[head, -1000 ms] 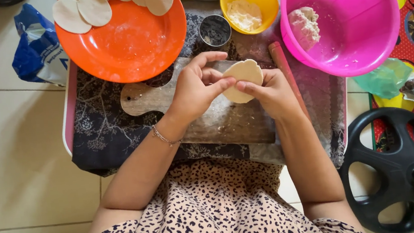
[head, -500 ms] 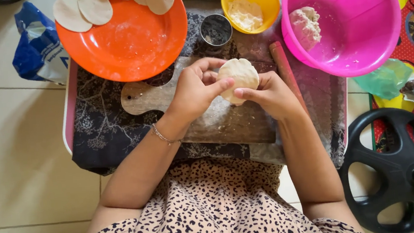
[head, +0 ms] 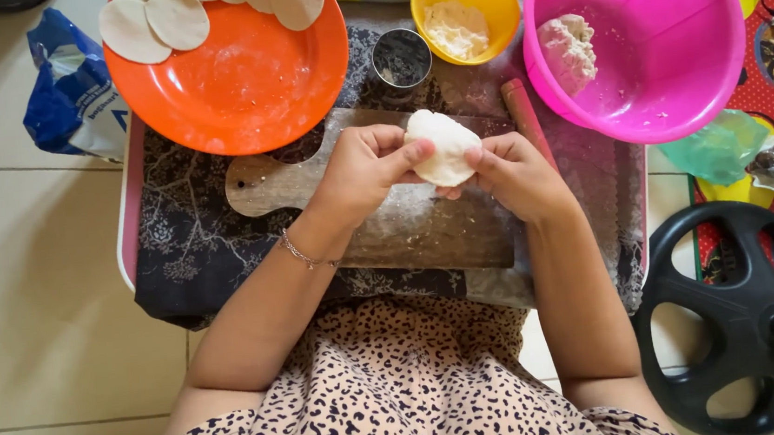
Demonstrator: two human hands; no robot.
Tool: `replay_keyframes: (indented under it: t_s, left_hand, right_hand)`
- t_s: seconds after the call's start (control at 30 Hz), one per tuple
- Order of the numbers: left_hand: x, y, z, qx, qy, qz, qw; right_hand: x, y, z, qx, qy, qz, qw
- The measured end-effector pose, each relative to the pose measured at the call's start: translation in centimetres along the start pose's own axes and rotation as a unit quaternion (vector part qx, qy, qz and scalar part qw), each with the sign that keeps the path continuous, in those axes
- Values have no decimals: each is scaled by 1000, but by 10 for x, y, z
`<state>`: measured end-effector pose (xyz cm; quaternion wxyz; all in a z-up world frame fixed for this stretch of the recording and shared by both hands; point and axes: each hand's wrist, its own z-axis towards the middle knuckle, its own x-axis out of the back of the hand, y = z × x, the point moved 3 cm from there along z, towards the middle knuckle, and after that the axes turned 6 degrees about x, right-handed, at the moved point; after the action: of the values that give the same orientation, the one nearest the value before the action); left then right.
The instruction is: Preparing dough wrappers by rolling out dough balls and cutting them into circular shapes using a cutter.
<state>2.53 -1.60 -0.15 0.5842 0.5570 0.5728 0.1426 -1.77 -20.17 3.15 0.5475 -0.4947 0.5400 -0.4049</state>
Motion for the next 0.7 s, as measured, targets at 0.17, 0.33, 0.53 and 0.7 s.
replay_keyframes:
  t_s: [0.17,0.33,0.53,0.7]
  left_hand:
    - [-2,-1,0,1,-29,-13,999]
    - [-3,2,0,-27,-39,-13,999]
    - [-6,5,-4,-27,-38,22,999]
    - [-2,10,-3,14,-16,88,996]
  right_hand:
    - [19,13,3,23,15,-56,998]
    - [37,28,6,7,18,-29,999]
    - [21,16,9,-9,89,6,996]
    - [26,14,2,155,185,-55,969]
